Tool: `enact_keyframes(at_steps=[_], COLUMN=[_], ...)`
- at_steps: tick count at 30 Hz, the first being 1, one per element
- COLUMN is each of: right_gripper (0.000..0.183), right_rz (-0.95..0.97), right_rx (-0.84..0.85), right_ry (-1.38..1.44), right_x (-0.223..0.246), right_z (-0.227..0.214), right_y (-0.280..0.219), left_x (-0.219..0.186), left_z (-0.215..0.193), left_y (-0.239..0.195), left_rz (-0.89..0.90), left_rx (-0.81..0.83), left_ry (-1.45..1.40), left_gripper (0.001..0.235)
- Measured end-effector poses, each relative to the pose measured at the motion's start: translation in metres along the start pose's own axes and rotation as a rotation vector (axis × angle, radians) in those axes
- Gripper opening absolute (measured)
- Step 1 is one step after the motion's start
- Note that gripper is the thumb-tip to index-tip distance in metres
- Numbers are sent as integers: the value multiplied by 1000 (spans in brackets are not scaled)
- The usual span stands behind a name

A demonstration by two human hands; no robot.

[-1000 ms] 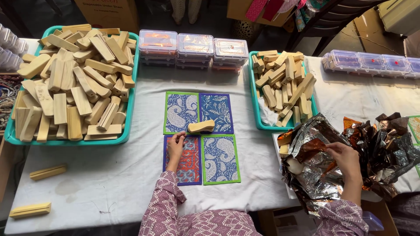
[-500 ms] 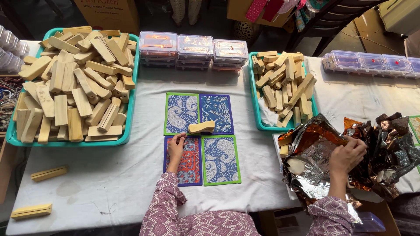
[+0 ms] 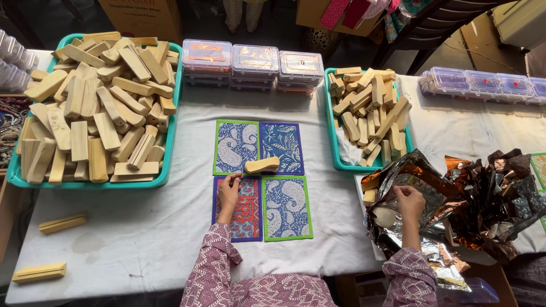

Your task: The person wipes wooden blocks with a white cloth and wraps them in metallic foil. They handle the blocks one at a time, wiping each surface before wrapping and placing the finished items aside.

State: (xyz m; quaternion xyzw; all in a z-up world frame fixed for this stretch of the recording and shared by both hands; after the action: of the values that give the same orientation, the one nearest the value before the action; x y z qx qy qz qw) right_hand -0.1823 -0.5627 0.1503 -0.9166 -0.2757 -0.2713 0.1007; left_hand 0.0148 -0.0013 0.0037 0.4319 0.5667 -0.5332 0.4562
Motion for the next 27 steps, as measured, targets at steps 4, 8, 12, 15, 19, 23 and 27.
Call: enact_keyframes(at_steps=[4, 8, 12, 15, 19, 23, 27], right_gripper=[60, 89, 85, 84, 80, 74, 68], right_rz=[-96, -188, -128, -108, 4, 26, 135], right_rx=[-22, 449, 353, 338, 314, 284, 258], right_ry=[37, -227, -227, -231, -88, 462, 533], right_x=[-35, -53, -31, -26, -41, -56, -58], right_z=[3, 22, 12, 5, 1, -6, -16], right_y=[8, -15, -47, -51, -46, -38, -30], left_x=[1, 1, -3, 5, 4, 12, 15], left_z=[1, 0, 2, 0, -1, 3, 9], left_y=[1, 1, -1, 4, 4, 8, 7], left_rz=[-5, 8, 5, -6, -65, -64, -3], left_rx=[4, -5, -28, -26, -26, -79, -182], left_ry=[-6, 10, 38, 10, -67, -123, -131], left_gripper=[23, 22, 22, 22, 22, 23, 23])
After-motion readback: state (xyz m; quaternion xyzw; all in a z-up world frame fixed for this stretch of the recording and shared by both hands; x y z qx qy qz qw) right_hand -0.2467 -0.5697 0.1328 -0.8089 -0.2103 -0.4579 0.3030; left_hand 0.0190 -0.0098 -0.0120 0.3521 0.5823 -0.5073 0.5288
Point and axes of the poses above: each hand's wrist, its own y-axis towards the middle knuckle, its own z-axis out of the palm, x = y × z, the point moved 2 cm from there along y, towards the middle knuckle, and after that the axes turned 1 degree about y, right-handed, at the moved point
